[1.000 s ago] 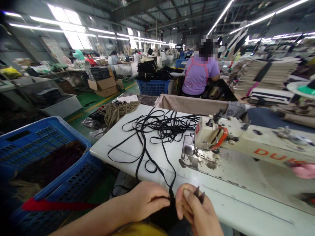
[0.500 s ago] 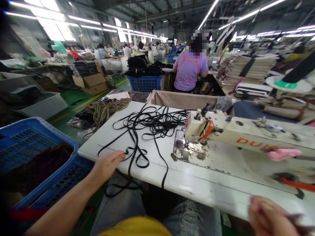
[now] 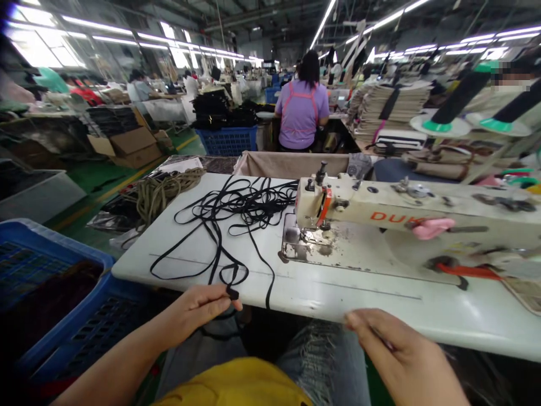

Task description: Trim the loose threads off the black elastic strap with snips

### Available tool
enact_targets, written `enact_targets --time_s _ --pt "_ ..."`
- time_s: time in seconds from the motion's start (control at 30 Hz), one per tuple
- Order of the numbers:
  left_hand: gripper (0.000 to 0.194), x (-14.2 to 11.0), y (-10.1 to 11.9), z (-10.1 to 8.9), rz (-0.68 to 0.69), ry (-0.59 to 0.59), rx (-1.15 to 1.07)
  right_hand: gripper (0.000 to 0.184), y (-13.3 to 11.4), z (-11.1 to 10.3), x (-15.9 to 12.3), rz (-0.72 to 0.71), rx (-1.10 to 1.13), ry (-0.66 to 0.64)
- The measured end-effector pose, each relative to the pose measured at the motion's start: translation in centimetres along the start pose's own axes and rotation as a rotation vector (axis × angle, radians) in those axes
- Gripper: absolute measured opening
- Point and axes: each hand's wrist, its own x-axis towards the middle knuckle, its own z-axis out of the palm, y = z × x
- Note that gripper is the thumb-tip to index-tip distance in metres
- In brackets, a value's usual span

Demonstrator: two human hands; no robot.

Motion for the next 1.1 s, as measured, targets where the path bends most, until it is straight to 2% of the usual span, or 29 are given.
enact_targets --time_s 0.03,0.1,0.23,0.33,0.43,0.5,0.6,0.77,0.83,1.0,1.1 --pt "0.038 0.0 0.4 0.4 0.009 -0.049 -0.005 0.021 -1.2 0.8 0.6 -0.035 0.044 -0.101" --pt "0.038 0.0 1.3 1.2 0.017 -0.156 -0.007 0.020 -3.8 2.7 1.7 -0.132 0.176 -0.175" --pt "0.043 0.1 2.3 2.3 0.023 -0.326 -0.049 0.032 -7.8 6.5 3.8 -0.244 0.439 -0.518" --pt "0.045 -0.1 2.2 2.0 -0.008 -0.348 -0.099 0.030 -8.5 8.6 5.0 -0.213 0.567 -0.783" --pt "0.044 -0.4 1.8 1.1 -0.079 -0.323 -0.158 0.039 -8.1 10.0 5.7 -0.160 0.598 -0.910" --pt "0.044 -0.6 1.5 0.4 -0.101 -0.297 -0.177 0.042 -7.6 10.5 5.9 -0.180 0.598 -0.893" --pt "0.042 -0.6 1.0 -0.2 -0.037 -0.214 -0.183 0.034 -7.1 10.7 6.1 -0.211 0.582 -0.802" --pt "0.038 -0.1 0.1 0.0 0.028 -0.081 -0.320 0.020 -6.4 10.8 5.5 -0.110 0.559 -0.764" --pt "0.038 0.3 -0.3 0.4 0.004 -0.026 -0.395 0.021 -6.0 11.0 5.1 -0.040 0.542 -0.732" --pt "0.036 1.3 -1.2 1.5 -0.144 0.057 -0.548 0.035 -4.6 11.4 4.3 0.203 0.621 -0.518" --pt "0.037 1.9 -1.7 2.3 -0.202 0.095 -0.608 0.039 -4.1 11.6 3.9 0.263 0.628 -0.480"
